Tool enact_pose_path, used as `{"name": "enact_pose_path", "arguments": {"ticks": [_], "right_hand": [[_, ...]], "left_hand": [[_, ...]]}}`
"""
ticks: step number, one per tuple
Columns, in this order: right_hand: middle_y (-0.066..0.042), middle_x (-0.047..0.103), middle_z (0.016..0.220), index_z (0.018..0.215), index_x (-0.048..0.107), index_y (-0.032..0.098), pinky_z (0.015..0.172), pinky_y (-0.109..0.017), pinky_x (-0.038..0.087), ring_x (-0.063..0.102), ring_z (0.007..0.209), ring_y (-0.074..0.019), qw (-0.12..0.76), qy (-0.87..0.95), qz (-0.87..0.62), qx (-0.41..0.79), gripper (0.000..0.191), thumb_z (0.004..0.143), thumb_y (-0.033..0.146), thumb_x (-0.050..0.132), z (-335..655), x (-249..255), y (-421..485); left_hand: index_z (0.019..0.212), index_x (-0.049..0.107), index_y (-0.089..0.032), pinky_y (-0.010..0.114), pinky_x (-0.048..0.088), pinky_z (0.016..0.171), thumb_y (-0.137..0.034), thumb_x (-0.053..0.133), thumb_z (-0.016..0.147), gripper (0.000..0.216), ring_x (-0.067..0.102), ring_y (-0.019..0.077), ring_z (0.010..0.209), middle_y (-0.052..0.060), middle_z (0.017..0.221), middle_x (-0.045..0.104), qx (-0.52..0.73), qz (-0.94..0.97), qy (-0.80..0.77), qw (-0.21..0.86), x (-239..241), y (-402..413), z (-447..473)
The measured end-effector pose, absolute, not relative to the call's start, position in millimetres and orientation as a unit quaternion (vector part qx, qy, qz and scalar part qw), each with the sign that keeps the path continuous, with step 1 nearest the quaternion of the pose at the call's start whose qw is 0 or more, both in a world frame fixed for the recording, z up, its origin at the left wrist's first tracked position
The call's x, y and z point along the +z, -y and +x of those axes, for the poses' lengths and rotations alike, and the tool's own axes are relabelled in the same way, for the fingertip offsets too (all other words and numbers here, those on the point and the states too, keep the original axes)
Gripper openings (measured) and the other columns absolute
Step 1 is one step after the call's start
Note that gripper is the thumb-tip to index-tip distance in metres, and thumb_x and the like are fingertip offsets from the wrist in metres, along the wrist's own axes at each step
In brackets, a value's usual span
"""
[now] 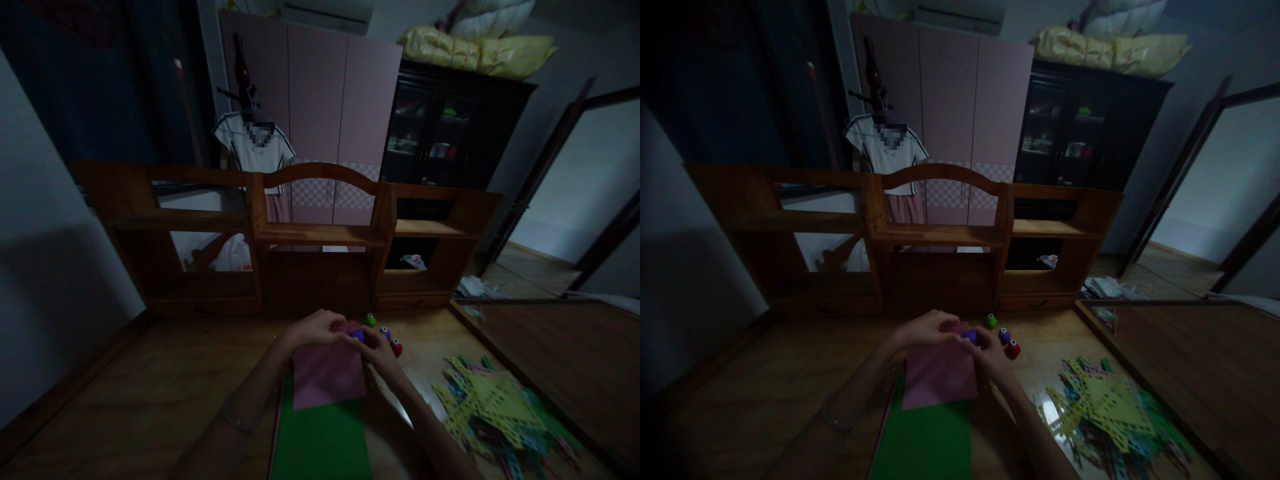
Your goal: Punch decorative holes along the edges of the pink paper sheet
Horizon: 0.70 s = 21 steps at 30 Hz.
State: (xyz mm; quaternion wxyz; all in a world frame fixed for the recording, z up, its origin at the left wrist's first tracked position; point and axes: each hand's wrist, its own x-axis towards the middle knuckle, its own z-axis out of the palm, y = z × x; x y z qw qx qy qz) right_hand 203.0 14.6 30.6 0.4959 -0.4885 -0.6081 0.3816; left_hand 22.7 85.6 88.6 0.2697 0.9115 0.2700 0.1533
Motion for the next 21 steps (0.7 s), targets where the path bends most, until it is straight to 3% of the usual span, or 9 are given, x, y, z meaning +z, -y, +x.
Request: {"name": "enact_pose_path", "arguments": {"ticks": [8,21], "right_hand": [[0.000,0.060,0.078,0.088,0.061,0.018,0.064,-0.024,0.043,0.055,0.073,-0.0154,0.476,0.635,-0.485,0.368,0.033,0.073,0.047,0.063,202.6,30.5,-13.6],[-0.003,0.064,0.083,0.089,0.065,0.020,0.070,-0.031,0.046,0.058,0.081,-0.0216,0.492,0.605,-0.499,0.378,0.037,0.067,0.050,0.066,208.0,24.4,-12.5]], "left_hand": [[0.077,0.062,-0.014,0.018,0.028,0.051,-0.035,0.054,0.073,0.023,0.045,0.0089,0.060,-0.003,0.065,0.053,0.112,0.908,-0.298,0.273,88.5,-85.7,22.2],[0.073,0.063,-0.016,0.019,0.027,0.050,-0.032,0.051,0.074,0.020,0.046,0.0090,0.056,-0.002,0.062,0.055,0.111,0.914,-0.303,0.247,84.6,-80.9,28.2]]}}
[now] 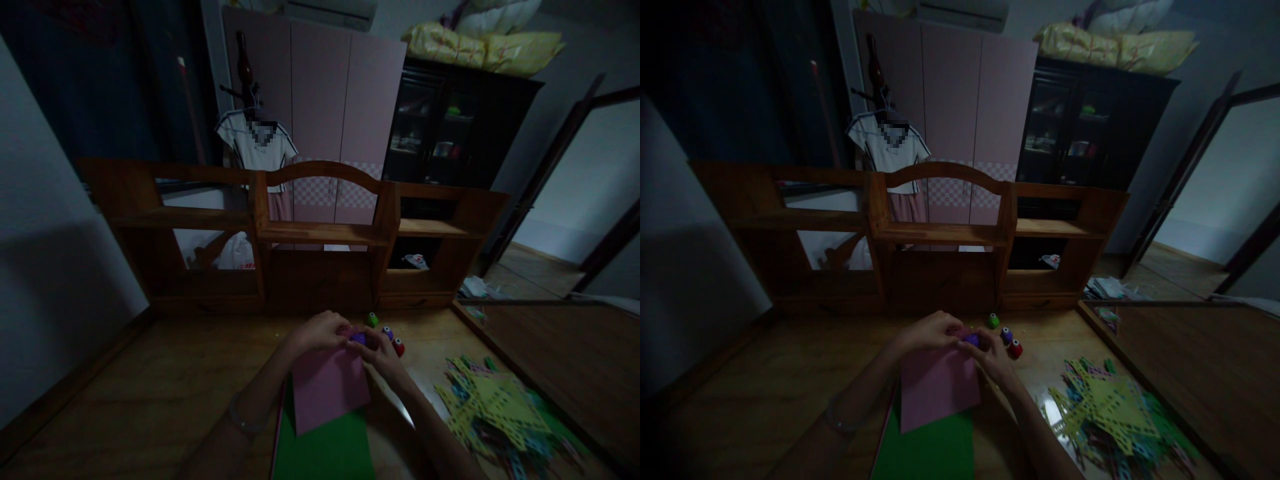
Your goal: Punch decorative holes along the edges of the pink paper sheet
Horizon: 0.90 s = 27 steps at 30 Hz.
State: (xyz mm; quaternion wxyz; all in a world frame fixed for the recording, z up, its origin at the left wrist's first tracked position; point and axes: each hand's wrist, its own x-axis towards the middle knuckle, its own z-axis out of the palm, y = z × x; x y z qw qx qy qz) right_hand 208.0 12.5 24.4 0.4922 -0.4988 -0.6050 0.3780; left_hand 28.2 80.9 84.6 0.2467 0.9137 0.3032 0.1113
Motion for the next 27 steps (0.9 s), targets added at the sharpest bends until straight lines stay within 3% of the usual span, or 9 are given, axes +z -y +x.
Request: {"name": "enact_pose_path", "arguments": {"ticks": [8,19,23,27], "right_hand": [[-0.004,0.064,0.090,0.098,0.061,0.018,0.073,-0.030,0.046,0.059,0.085,-0.0200,0.470,0.609,-0.459,0.444,0.041,0.067,0.044,0.069,207,23,-20],[-0.006,0.065,0.090,0.096,0.063,0.018,0.075,-0.033,0.048,0.060,0.083,-0.0210,0.488,0.599,-0.461,0.436,0.044,0.063,0.046,0.071,209,22,-23],[-0.005,0.065,0.086,0.096,0.063,0.017,0.073,-0.033,0.048,0.060,0.081,-0.0207,0.500,0.597,-0.462,0.425,0.042,0.065,0.045,0.069,208,24,-22],[-0.005,0.064,0.091,0.096,0.063,0.019,0.074,-0.033,0.047,0.060,0.085,-0.0214,0.500,0.623,-0.456,0.394,0.039,0.066,0.042,0.069,204,31,-17]], "left_hand": [[0.074,0.064,-0.017,0.019,0.029,0.052,-0.030,0.054,0.072,0.017,0.051,0.0114,0.060,0.002,0.070,0.062,0.127,0.912,-0.320,0.225,83,-83,25],[0.080,0.064,-0.019,0.021,0.033,0.057,-0.033,0.055,0.075,0.017,0.056,0.0147,0.069,0.003,0.077,0.064,0.132,0.914,-0.340,0.180,84,-80,28],[0.102,0.057,-0.022,0.024,0.039,0.067,-0.044,0.065,0.066,0.043,0.057,0.0191,0.086,0.004,0.096,0.062,0.151,0.909,-0.331,0.205,99,-74,18],[0.126,0.041,-0.024,0.027,0.040,0.085,-0.045,0.071,0.060,0.075,0.051,0.0197,0.106,0.005,0.122,0.052,0.135,0.925,-0.198,0.294,110,-62,17]]}}
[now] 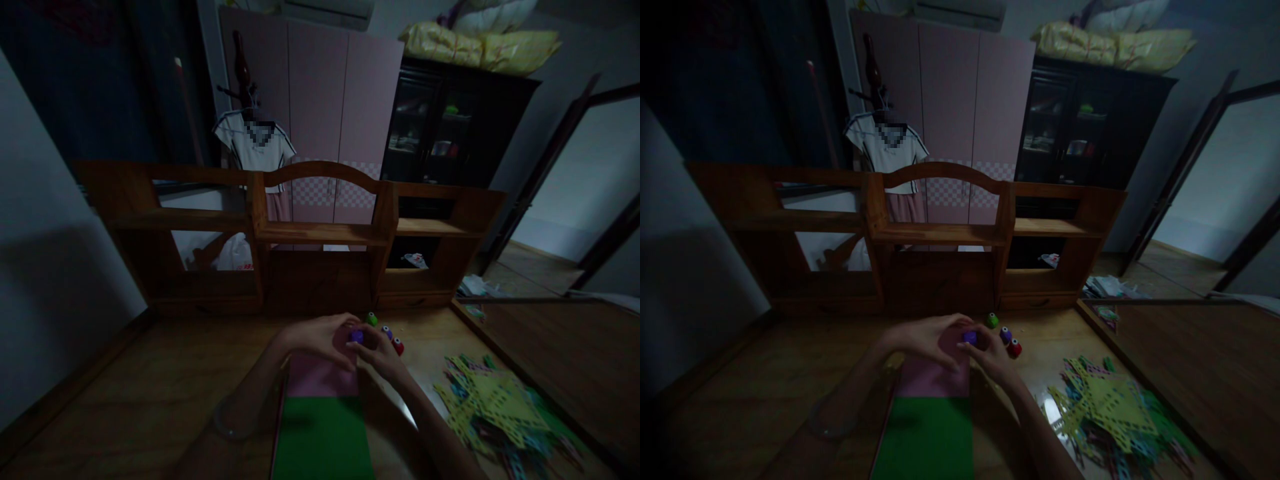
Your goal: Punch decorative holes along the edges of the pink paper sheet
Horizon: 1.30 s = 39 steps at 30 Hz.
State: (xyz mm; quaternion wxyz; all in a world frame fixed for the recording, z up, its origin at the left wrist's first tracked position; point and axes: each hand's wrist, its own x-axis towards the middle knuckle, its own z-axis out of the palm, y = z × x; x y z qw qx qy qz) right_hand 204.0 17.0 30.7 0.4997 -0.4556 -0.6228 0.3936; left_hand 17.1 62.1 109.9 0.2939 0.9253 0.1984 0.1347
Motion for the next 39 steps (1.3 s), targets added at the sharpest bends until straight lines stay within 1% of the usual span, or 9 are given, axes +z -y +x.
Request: {"name": "enact_pose_path", "arguments": {"ticks": [3,7,15,23,26,29,33,36,39], "right_hand": [[-0.005,0.064,0.095,0.099,0.062,0.020,0.078,-0.034,0.046,0.059,0.088,-0.0220,0.494,0.649,-0.440,0.375,0.034,0.070,0.039,0.067,200,36,-11],[-0.004,0.065,0.088,0.099,0.061,0.021,0.074,-0.032,0.047,0.059,0.082,-0.0214,0.498,0.657,-0.441,0.355,0.033,0.072,0.039,0.065,197,35,-8],[-0.005,0.064,0.086,0.100,0.060,0.019,0.071,-0.029,0.047,0.060,0.080,-0.0208,0.518,0.670,-0.461,0.266,0.028,0.076,0.035,0.061,200,29,-9],[-0.005,0.064,0.086,0.099,0.060,0.019,0.068,-0.027,0.046,0.060,0.078,-0.0199,0.518,0.678,-0.461,0.243,0.024,0.078,0.029,0.059,200,30,-7],[-0.005,0.065,0.086,0.098,0.060,0.019,0.070,-0.028,0.046,0.060,0.080,-0.0208,0.520,0.663,-0.466,0.270,0.026,0.076,0.032,0.061,199,30,-7],[-0.005,0.065,0.087,0.096,0.063,0.018,0.073,-0.031,0.046,0.060,0.083,-0.0221,0.488,0.652,-0.450,0.367,0.029,0.073,0.035,0.064,197,28,-11],[-0.006,0.066,0.087,0.093,0.065,0.016,0.069,-0.030,0.046,0.061,0.077,-0.0206,0.409,0.615,-0.431,0.519,0.032,0.070,0.038,0.066,200,26,-16],[-0.005,0.066,0.087,0.092,0.065,0.017,0.069,-0.028,0.045,0.060,0.078,-0.0193,0.426,0.587,-0.433,0.535,0.032,0.068,0.039,0.068,205,29,-16],[-0.004,0.065,0.087,0.091,0.065,0.018,0.072,-0.028,0.044,0.058,0.082,-0.0193,0.447,0.600,-0.429,0.507,0.032,0.068,0.039,0.069,207,36,-14]], "left_hand": [[0.123,0.046,-0.024,0.032,0.038,0.088,-0.042,0.070,0.063,0.067,0.048,0.0243,0.110,0.006,0.123,0.052,0.149,0.929,-0.241,0.240,103,-57,28],[0.116,0.051,-0.025,0.028,0.042,0.077,-0.033,0.068,0.065,0.055,0.056,0.0218,0.097,0.003,0.110,0.060,0.133,0.932,-0.235,0.242,92,-58,40],[0.111,0.053,-0.021,0.029,0.042,0.076,-0.025,0.062,0.069,0.043,0.058,0.0216,0.092,0.006,0.104,0.063,0.159,0.943,-0.228,0.182,93,-56,41],[0.107,0.053,-0.020,0.027,0.041,0.071,-0.025,0.059,0.070,0.038,0.060,0.0205,0.087,0.004,0.100,0.064,0.165,0.950,-0.214,0.153,96,-56,39],[0.111,0.053,-0.022,0.026,0.040,0.071,-0.024,0.059,0.070,0.042,0.059,0.0202,0.089,0.004,0.101,0.064,0.156,0.951,-0.217,0.155,95,-58,38],[0.109,0.056,-0.023,0.024,0.038,0.068,-0.033,0.062,0.069,0.042,0.059,0.0197,0.085,0.004,0.098,0.064,0.124,0.946,-0.241,0.177,83,-63,38],[0.087,0.065,-0.018,0.021,0.030,0.051,-0.057,0.064,0.060,0.047,0.053,0.0142,0.061,0.001,0.072,0.063,0.028,0.927,-0.282,0.247,67,-76,34],[0.081,0.065,-0.017,0.020,0.025,0.049,-0.058,0.063,0.060,0.046,0.048,0.0108,0.059,-0.002,0.068,0.059,0.080,0.922,-0.293,0.241,68,-86,26],[0.072,0.064,-0.014,0.020,0.021,0.047,-0.056,0.062,0.063,0.043,0.041,0.0078,0.054,-0.004,0.060,0.050,0.111,0.914,-0.306,0.241,75,-90,17]]}}
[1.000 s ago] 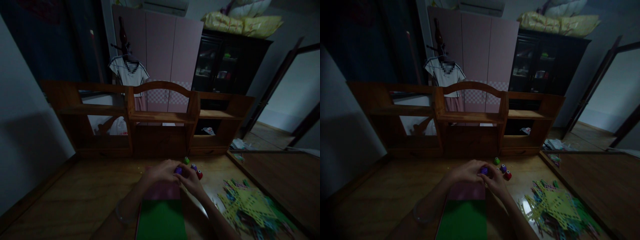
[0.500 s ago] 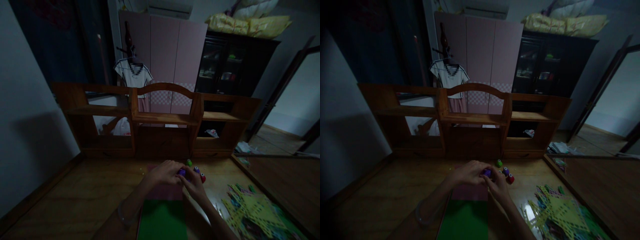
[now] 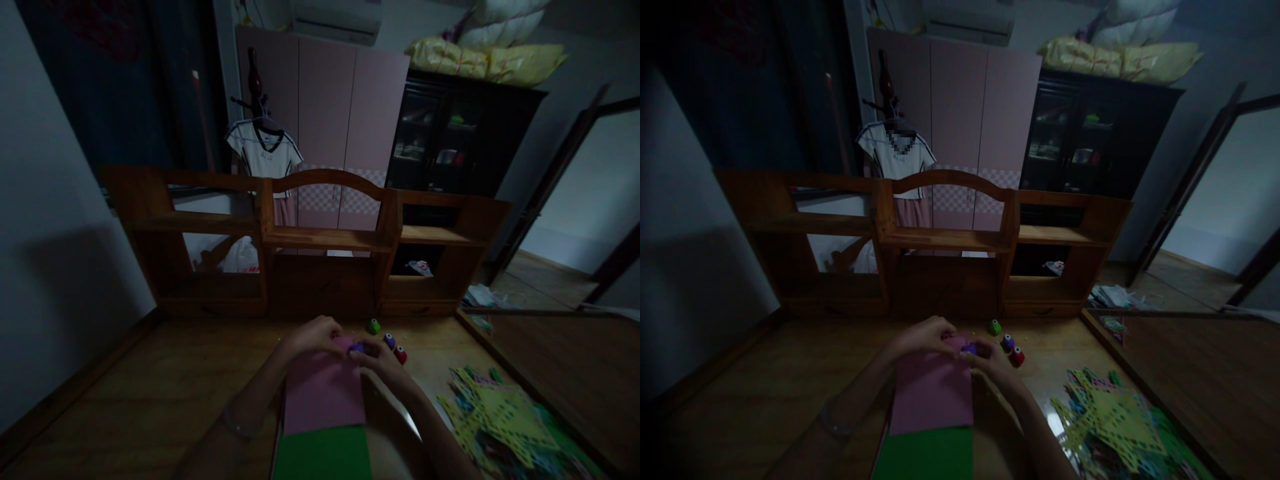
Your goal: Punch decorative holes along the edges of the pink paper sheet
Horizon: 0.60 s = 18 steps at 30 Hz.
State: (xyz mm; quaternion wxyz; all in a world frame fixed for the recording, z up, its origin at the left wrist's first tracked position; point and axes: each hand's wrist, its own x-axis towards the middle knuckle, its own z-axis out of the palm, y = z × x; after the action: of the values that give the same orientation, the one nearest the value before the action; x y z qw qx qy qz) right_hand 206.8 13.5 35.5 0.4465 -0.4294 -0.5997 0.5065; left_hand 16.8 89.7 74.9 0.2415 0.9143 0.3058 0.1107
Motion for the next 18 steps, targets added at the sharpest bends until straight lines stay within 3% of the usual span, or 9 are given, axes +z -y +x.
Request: {"name": "enact_pose_path", "arguments": {"ticks": [4,10,18], "right_hand": [[-0.004,0.064,0.085,0.090,0.065,0.017,0.071,-0.029,0.044,0.058,0.080,-0.0191,0.446,0.625,-0.440,0.465,0.032,0.068,0.042,0.068,206,38,-13],[-0.004,0.064,0.082,0.087,0.065,0.017,0.069,-0.029,0.044,0.058,0.078,-0.0190,0.443,0.636,-0.455,0.439,0.034,0.067,0.043,0.070,209,27,-19],[-0.006,0.064,0.094,0.095,0.063,0.019,0.079,-0.033,0.046,0.060,0.088,-0.0218,0.478,0.594,-0.442,0.472,0.040,0.062,0.039,0.074,209,24,-20]], "left_hand": [[0.066,0.061,-0.013,0.020,0.019,0.046,-0.057,0.060,0.064,0.044,0.036,0.0067,0.052,-0.005,0.055,0.042,0.111,0.904,-0.303,0.282,78,-87,14],[0.066,0.059,-0.014,0.020,0.021,0.047,-0.055,0.059,0.064,0.041,0.039,0.0078,0.055,-0.004,0.057,0.045,0.117,0.896,-0.308,0.297,74,-88,20],[0.066,0.059,-0.014,0.019,0.021,0.047,-0.055,0.059,0.064,0.041,0.036,0.0072,0.054,-0.005,0.057,0.041,0.103,0.895,-0.294,0.318,83,-86,20]]}}
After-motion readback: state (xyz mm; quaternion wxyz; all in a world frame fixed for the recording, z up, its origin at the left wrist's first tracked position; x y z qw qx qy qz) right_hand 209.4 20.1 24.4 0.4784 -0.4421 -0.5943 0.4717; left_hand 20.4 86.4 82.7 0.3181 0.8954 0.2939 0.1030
